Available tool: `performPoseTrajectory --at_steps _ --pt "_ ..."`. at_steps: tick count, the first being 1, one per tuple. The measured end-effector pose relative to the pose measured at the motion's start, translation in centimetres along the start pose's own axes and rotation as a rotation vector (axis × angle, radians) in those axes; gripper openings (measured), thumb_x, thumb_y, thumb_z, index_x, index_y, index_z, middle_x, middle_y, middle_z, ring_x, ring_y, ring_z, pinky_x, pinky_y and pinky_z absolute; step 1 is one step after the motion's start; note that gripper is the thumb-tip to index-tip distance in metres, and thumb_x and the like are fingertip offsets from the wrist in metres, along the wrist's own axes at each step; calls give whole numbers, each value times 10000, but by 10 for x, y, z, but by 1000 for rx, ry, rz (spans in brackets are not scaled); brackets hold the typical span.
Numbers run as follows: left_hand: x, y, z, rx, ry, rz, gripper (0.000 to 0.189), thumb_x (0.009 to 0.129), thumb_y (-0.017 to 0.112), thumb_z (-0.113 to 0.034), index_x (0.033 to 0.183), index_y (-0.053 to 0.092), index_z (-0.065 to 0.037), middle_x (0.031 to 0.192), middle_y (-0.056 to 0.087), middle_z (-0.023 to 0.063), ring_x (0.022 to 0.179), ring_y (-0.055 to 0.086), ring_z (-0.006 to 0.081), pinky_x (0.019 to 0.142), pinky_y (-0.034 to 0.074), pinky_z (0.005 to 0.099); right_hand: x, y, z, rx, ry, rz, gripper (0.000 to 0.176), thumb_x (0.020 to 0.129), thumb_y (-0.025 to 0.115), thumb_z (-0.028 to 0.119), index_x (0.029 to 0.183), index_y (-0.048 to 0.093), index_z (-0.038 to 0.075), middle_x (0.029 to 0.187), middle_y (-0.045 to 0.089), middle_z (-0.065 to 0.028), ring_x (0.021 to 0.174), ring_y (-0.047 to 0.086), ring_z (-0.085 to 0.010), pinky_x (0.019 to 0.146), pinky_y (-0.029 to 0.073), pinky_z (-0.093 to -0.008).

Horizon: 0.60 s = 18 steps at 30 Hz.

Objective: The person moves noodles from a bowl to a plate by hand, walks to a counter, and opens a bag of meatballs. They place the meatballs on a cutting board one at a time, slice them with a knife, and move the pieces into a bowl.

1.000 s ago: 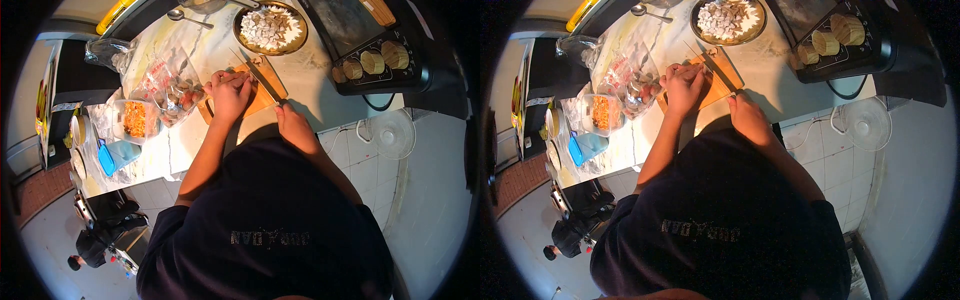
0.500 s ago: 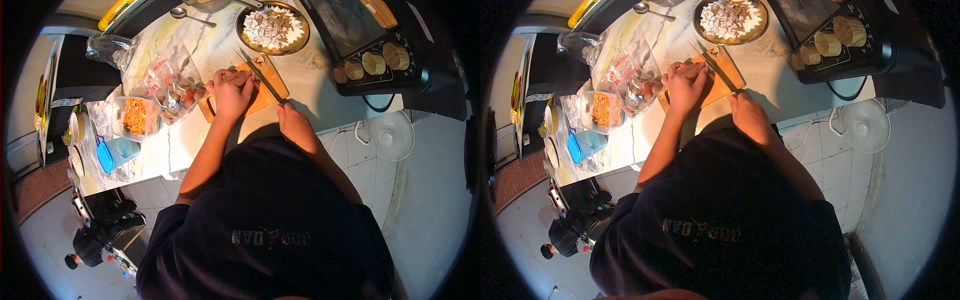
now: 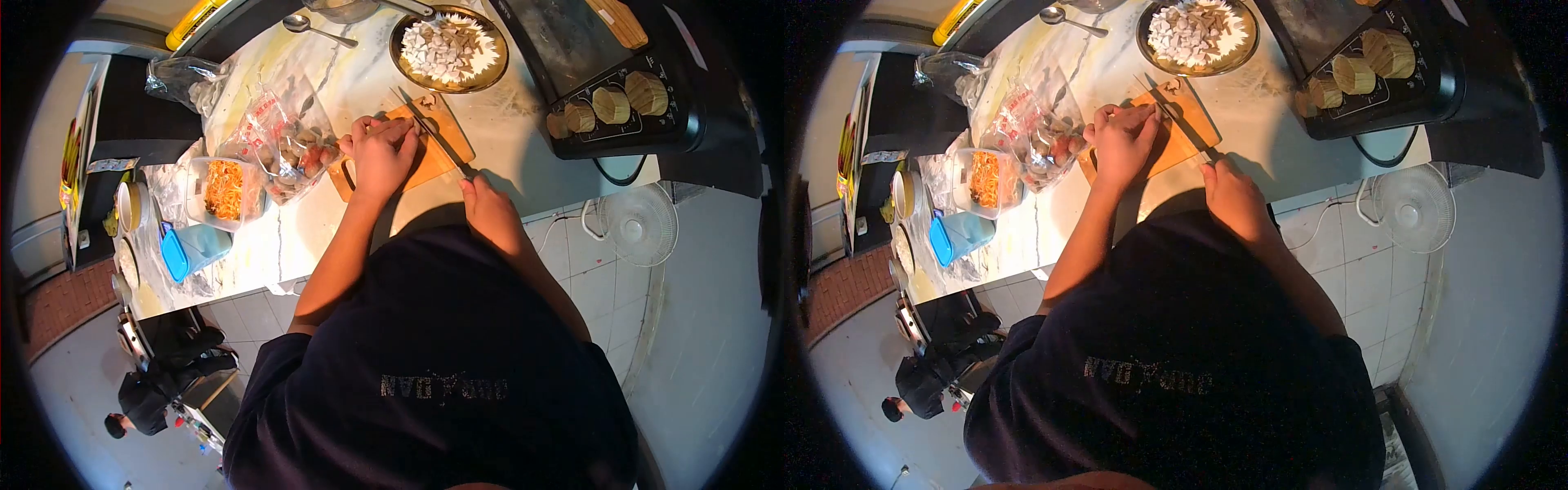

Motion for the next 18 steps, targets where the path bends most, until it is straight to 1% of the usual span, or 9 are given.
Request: performPoseTrajectory --at_steps 6,8,9,14,18 --pt "-2 -2 -3 -30 18 -13 174 805 713 -273 932 775 -171 955 731 -45 1038 495 230 888 259 444 -1 -4 3 -1 20 4 407 1016 425 372 937 570 0 826 641 -312 827 617 -515 751 491 -574" --pt "-1 -1 -2 -25 18 -8 174 802 713 -270 931 774 -171 958 731 -45 1038 495 229 886 259 443 -2 -9 7 11 46 7 392 1023 422 353 951 555 -8 871 630 -321 872 588 -524 770 457 -585" --pt "-1 0 -1 -23 19 -14 172 801 714 -269 930 773 -171 957 731 -46 1037 495 227 883 260 443 -2 -10 8 11 46 7 392 1023 422 353 951 555 -8 871 630 -321 872 588 -524 770 457 -585" --pt "0 1 0 -19 28 -32 161 803 721 -268 923 773 -174 953 730 -50 1031 496 222 875 261 441 -2 -10 9 68 -18 -29 379 1020 440 349 945 551 -6 834 628 -311 840 591 -520 722 464 -580" --pt "0 1 1 -26 16 -20 142 813 724 -271 910 774 -180 938 729 -55 1023 498 220 864 262 444 -2 -10 11 54 -45 -35 389 1015 425 350 924 558 -4 809 640 -300 795 613 -515 730 483 -582"
Point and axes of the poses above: each hand's wrist, its own x-axis towards the middle knuckle, its own y-axis out of the palm, z = x × y, the point moved 1 cm from there along x, towards the middle knuckle
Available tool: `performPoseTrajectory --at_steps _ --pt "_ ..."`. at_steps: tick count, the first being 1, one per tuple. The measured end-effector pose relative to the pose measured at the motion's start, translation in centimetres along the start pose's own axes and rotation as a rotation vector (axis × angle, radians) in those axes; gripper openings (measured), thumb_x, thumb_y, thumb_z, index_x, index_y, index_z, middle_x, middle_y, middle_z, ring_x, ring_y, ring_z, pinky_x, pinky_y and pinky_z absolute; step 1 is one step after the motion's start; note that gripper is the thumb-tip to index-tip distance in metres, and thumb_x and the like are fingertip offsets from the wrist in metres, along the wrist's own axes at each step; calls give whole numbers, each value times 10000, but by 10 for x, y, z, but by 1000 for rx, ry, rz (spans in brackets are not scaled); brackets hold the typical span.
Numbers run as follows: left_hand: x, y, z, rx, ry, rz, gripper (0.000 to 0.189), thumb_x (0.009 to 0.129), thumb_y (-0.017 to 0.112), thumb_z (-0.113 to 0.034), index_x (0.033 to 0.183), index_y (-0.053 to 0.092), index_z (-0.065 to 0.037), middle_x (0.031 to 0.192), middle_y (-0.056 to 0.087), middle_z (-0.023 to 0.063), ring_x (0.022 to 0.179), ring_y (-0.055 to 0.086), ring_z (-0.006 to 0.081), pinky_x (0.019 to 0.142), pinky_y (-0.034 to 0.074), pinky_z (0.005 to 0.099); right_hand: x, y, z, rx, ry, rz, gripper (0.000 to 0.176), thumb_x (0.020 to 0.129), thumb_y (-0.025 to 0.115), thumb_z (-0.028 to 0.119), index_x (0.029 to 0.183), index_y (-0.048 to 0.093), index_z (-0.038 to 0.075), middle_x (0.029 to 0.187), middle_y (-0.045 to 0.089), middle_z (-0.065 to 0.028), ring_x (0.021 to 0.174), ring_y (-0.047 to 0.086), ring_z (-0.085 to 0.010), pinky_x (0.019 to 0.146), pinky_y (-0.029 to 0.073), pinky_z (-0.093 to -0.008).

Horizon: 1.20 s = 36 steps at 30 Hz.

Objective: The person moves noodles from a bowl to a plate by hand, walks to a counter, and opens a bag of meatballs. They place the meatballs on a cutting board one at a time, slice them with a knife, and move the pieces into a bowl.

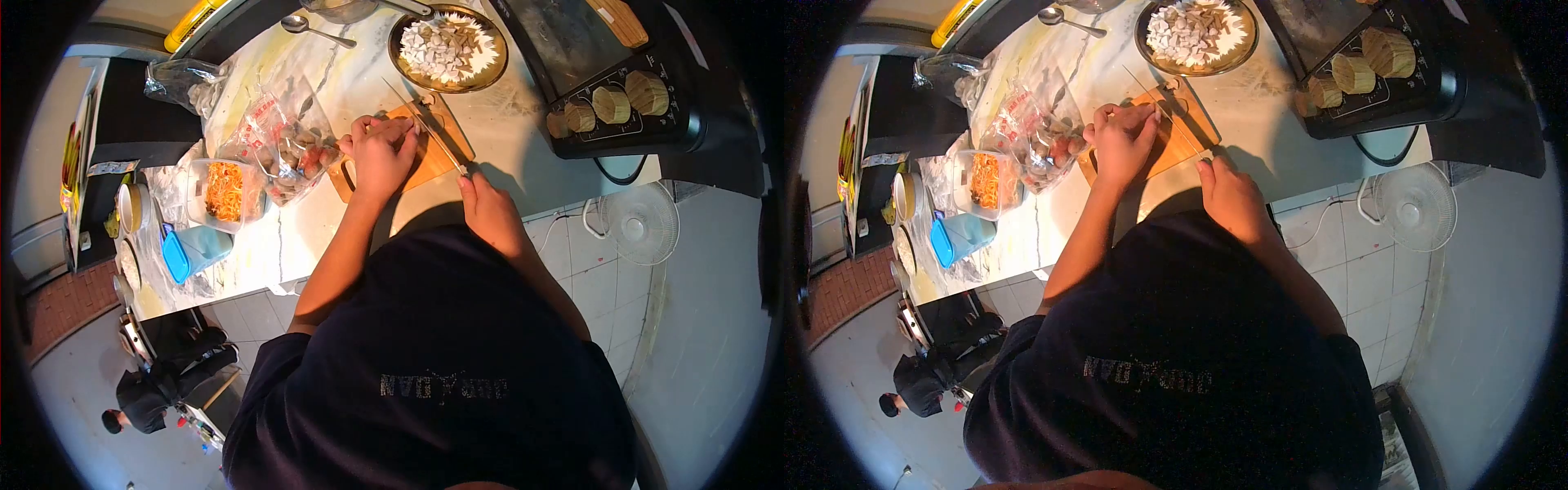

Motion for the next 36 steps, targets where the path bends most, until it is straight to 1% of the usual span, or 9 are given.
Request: performPoseTrajectory --at_steps 14,17,18,20,27,29,32,35,36 --pt "0 1 1 11 33 -15 136 825 717 -271 908 776 -180 894 720 -54 991 502 220 828 268 445 0 2 0 26 -19 5 370 1024 427 347 949 541 3 832 629 -304 835 587 -520 721 452 -587" --pt "0 -1 0 -17 15 -19 144 818 723 -274 913 773 -177 863 715 -37 983 508 223 837 265 438 0 2 1 23 -11 -4 368 1024 423 347 957 541 5 835 631 -304 829 583 -525 723 450 -589" --pt "0 -1 0 -4 -28 22 169 827 721 -302 940 773 -187 875 722 -34 1003 517 216 863 272 428 0 1 1 23 -10 -4 368 1024 423 347 957 541 5 835 631 -304 829 583 -525 723 450 -589" --pt "0 -1 1 9 -69 64 194 837 719 -329 967 773 -196 887 729 -31 1023 526 210 889 278 417 0 -1 2 10 21 43 392 1014 418 362 957 551 -2 890 647 -291 843 611 -511 776 478 -575" --pt "1 -4 -2 13 -58 78 197 830 715 -341 970 765 -212 915 718 -24 1054 520 214 894 273 420 0 -2 2 10 41 59 400 1017 412 370 960 556 1 846 646 -302 843 616 -511 770 484 -579" --pt "1 -5 -2 11 -50 81 197 828 716 -340 969 763 -212 925 715 -24 1064 516 216 896 270 423 0 2 -2 8 -2 23 397 1017 413 372 959 557 7 811 643 -304 812 619 -514 750 488 -584" --pt "1 -5 -1 11 -59 97 196 827 715 -336 970 760 -209 928 712 -27 1078 510 220 902 264 435 1 2 -1 9 14 37 371 1022 429 342 950 537 -5 835 631 -307 839 588 -523 728 456 -584" --pt "1 -4 2 21 -57 97 194 827 714 -333 965 758 -205 926 712 -27 1082 513 222 904 262 442 2 3 -3 -9 15 46 371 1023 423 352 965 534 3 827 632 -308 834 590 -526 728 460 -585" --pt "1 -3 2 10 -33 62 185 812 722 -327 940 757 -199 875 702 -20 1064 519 223 875 263 440 1 2 -1 -8 16 46 371 1023 423 352 965 534 3 827 632 -308 834 590 -526 728 460 -585"
Point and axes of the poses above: each hand's wrist, its own x-axis towards the middle knuckle, its own y-axis out of the palm, z = x × y, the point moved 1 cm from there along x, towards the middle knuckle
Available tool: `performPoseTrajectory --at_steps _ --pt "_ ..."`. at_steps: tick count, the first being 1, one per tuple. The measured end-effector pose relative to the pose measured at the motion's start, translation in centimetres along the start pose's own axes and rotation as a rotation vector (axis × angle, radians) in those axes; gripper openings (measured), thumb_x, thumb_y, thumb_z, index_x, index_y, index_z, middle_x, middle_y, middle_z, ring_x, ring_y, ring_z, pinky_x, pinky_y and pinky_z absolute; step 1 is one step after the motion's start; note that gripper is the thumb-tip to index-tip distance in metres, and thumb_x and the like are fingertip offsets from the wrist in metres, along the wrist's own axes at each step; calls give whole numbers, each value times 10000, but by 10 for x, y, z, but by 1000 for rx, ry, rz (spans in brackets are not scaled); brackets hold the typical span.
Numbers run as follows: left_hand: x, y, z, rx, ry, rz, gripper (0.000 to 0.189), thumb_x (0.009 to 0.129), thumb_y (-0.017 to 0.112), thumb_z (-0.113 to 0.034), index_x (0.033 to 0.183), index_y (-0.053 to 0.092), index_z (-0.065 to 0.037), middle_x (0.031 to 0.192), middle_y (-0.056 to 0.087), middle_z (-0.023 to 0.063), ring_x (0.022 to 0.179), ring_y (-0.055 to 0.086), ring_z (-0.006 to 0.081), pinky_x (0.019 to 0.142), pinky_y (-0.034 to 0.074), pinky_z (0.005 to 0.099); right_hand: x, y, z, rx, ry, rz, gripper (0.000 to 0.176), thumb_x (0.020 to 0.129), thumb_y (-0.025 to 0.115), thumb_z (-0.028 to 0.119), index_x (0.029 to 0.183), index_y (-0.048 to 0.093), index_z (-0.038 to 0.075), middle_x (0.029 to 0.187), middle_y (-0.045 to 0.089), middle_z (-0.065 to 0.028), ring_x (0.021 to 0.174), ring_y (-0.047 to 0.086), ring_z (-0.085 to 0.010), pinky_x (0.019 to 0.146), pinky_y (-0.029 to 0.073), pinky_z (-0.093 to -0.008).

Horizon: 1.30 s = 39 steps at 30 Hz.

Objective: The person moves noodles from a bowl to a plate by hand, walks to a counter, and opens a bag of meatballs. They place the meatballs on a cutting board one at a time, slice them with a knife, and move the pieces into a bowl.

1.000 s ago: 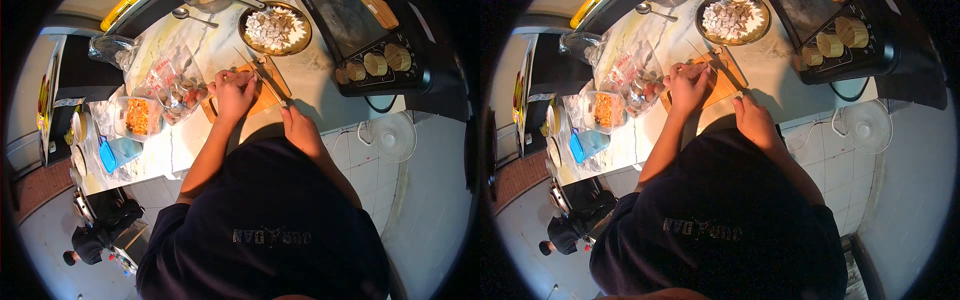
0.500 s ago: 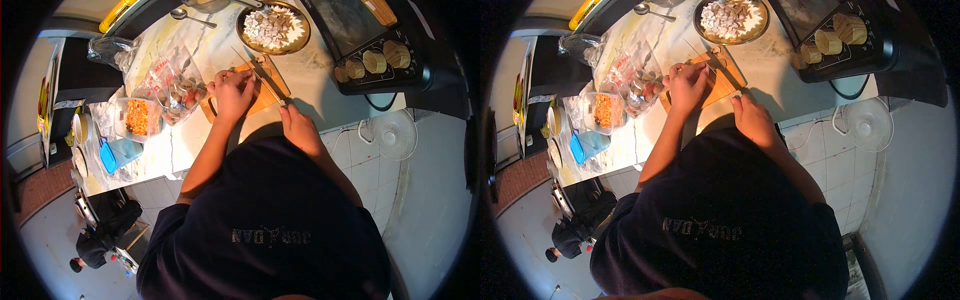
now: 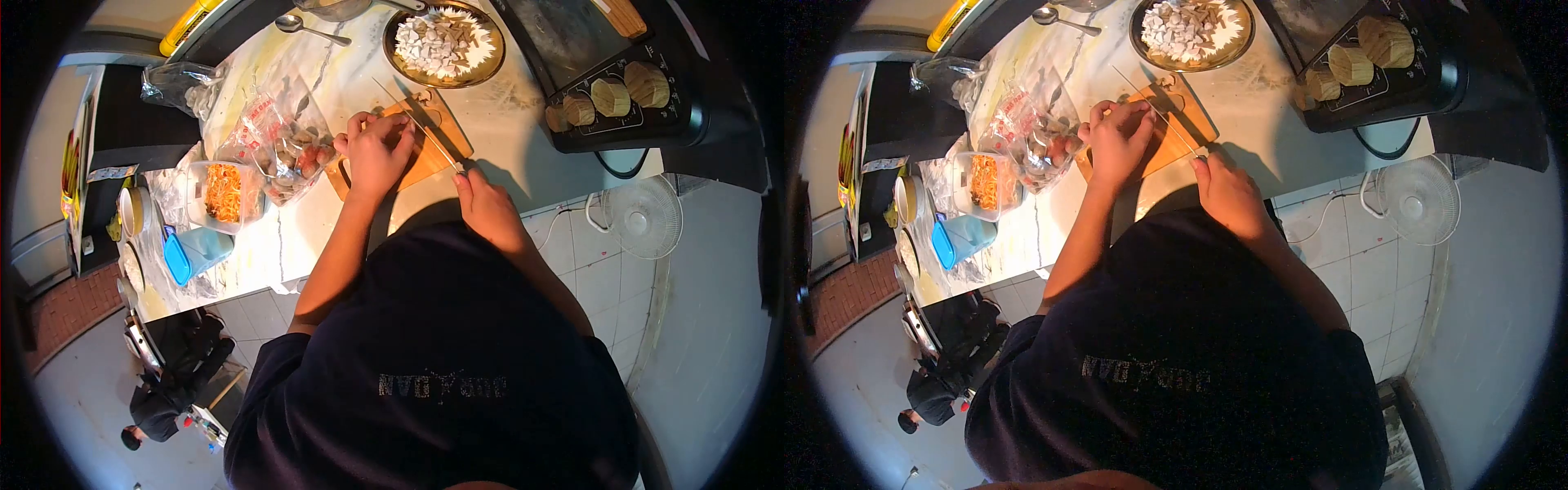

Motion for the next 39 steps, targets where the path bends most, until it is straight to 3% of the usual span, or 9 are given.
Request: performPoseTrajectory --at_steps 7,10,31,39 --pt "0 1 0 -25 6 -38 175 800 729 -319 917 758 -192 810 691 -12 1047 531 217 847 265 441 1 0 1 -18 -1 -16 390 1014 420 379 979 555 14 816 646 -298 807 621 -514 746 493 -582" --pt "1 -1 -1 5 -40 36 175 829 728 -325 937 763 -191 906 715 -26 1063 539 205 903 272 449 3 2 -1 -25 22 3 388 1013 422 380 990 554 16 833 648 -297 829 620 -513 758 490 -582" --pt "-2 3 3 -16 -35 16 201 829 723 -324 960 779 -182 886 697 26 1063 549 190 915 276 433 3 1 -1 -19 28 10 396 1024 405 381 980 536 9 863 635 -310 859 585 -535 747 457 -585" --pt "-3 6 5 12 8 -14 192 836 719 -315 952 782 -175 841 713 8 1072 550 190 912 279 428 4 1 1 -9 54 22 400 1022 411 390 977 534 12 864 637 -309 863 586 -536 751 458 -591"
Point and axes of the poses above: each hand's wrist, its own x-axis towards the middle knuckle, its own y-axis out of the palm, z = x × y, the point moved 1 cm from there along x, towards the middle knuckle
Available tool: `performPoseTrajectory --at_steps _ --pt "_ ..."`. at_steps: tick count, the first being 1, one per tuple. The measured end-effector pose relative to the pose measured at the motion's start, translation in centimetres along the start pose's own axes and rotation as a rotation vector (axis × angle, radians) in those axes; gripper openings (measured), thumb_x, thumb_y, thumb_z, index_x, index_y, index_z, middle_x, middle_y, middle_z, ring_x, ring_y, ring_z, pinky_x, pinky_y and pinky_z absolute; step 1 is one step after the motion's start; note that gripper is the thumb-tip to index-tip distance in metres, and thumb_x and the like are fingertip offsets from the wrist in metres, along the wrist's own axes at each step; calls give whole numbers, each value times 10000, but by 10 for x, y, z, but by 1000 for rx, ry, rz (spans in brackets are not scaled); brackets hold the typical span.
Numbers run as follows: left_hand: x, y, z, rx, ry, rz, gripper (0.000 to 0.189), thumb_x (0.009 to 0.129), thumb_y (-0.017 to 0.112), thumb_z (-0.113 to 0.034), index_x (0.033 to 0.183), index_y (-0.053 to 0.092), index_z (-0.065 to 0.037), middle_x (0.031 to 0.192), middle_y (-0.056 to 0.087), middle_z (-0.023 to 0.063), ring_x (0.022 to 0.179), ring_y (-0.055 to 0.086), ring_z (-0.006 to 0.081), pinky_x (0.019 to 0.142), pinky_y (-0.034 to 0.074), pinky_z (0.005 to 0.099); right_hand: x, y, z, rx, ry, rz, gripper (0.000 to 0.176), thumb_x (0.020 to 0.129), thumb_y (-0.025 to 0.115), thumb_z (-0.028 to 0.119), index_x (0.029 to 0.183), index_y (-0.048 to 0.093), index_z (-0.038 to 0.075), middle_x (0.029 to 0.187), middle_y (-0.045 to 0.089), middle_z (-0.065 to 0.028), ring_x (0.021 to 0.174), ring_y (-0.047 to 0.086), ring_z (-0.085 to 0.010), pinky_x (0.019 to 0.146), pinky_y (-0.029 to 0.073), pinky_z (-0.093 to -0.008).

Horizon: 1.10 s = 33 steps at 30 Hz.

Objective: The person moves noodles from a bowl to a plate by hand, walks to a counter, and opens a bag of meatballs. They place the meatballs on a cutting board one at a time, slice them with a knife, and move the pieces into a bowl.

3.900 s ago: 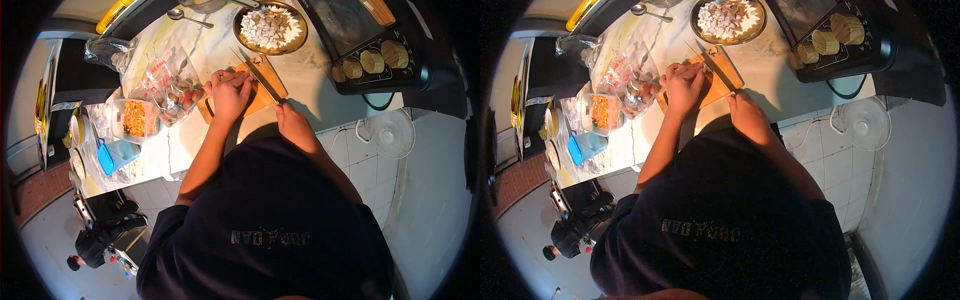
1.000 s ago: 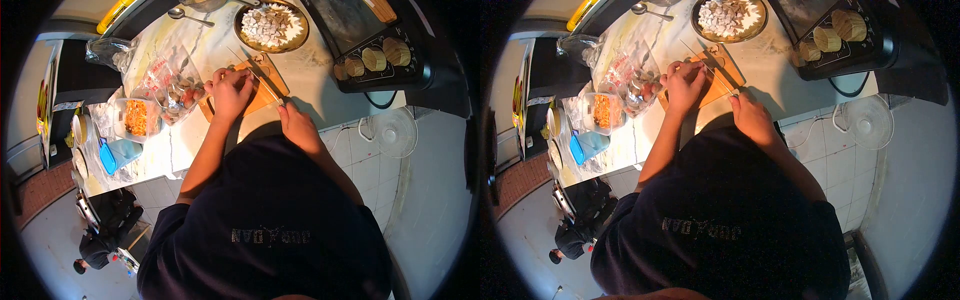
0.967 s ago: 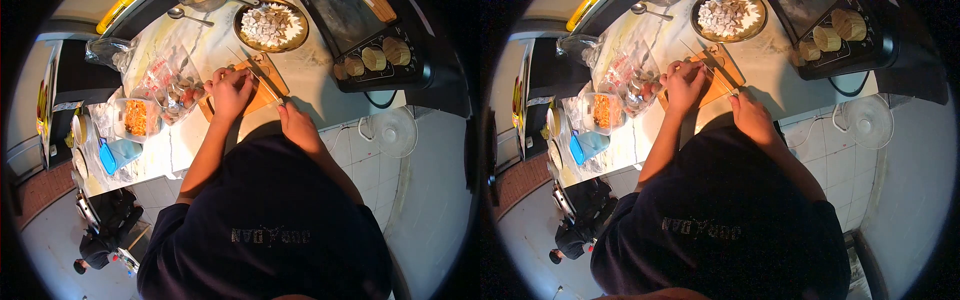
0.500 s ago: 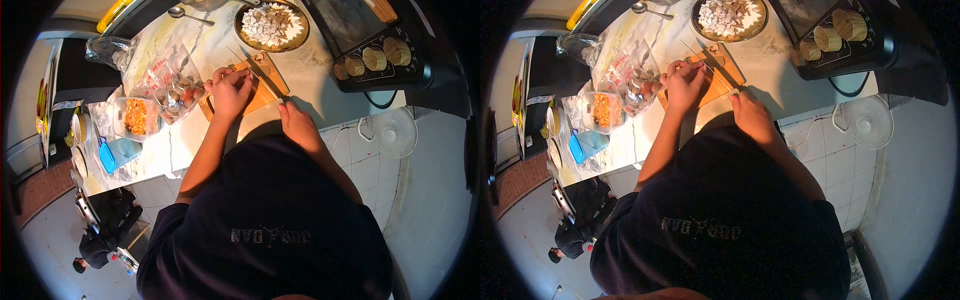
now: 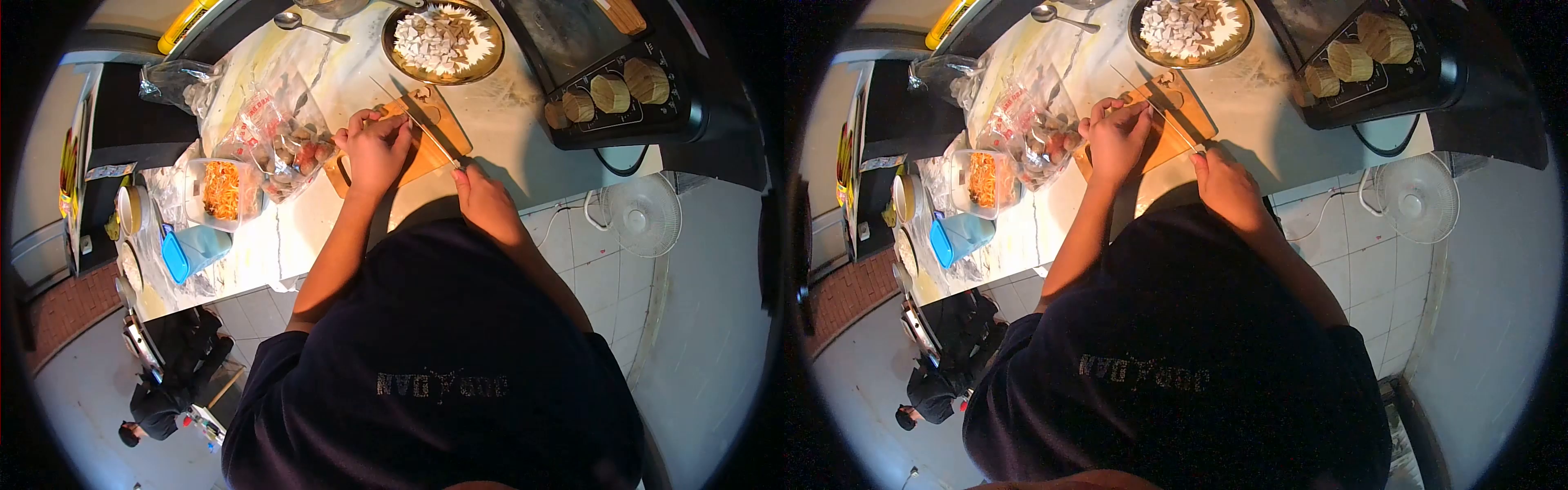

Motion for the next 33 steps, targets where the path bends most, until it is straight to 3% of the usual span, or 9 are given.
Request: performPoseTrajectory --at_steps 16,26,33 --pt "0 0 -1 -6 12 -32 138 805 736 -281 883 786 -179 833 698 3 1053 546 192 891 278 426 3 6 -5 -10 -26 -20 403 1022 410 386 966 546 10 849 637 -305 844 598 -522 750 466 -587" --pt "0 -1 -2 13 -5 2 191 845 700 -317 939 784 -174 847 719 -7 1082 544 193 912 283 426 2 2 2 -5 51 27 417 1023 407 398 982 545 6 904 632 -311 893 580 -530 773 452 -586" --pt "0 0 -1 25 -5 -2 186 846 698 -317 939 783 -179 828 717 -8 1079 538 203 919 281 437 2 8 -1 -53 7 -42 421 1015 418 406 991 576 16 852 656 -297 848 632 -502 768 496 -571"
Point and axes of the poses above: each hand's wrist, its own x-axis towards the middle knuckle, its own y-axis out of the palm, z = x × y, the point moved 1 cm from there along x, towards the middle knuckle
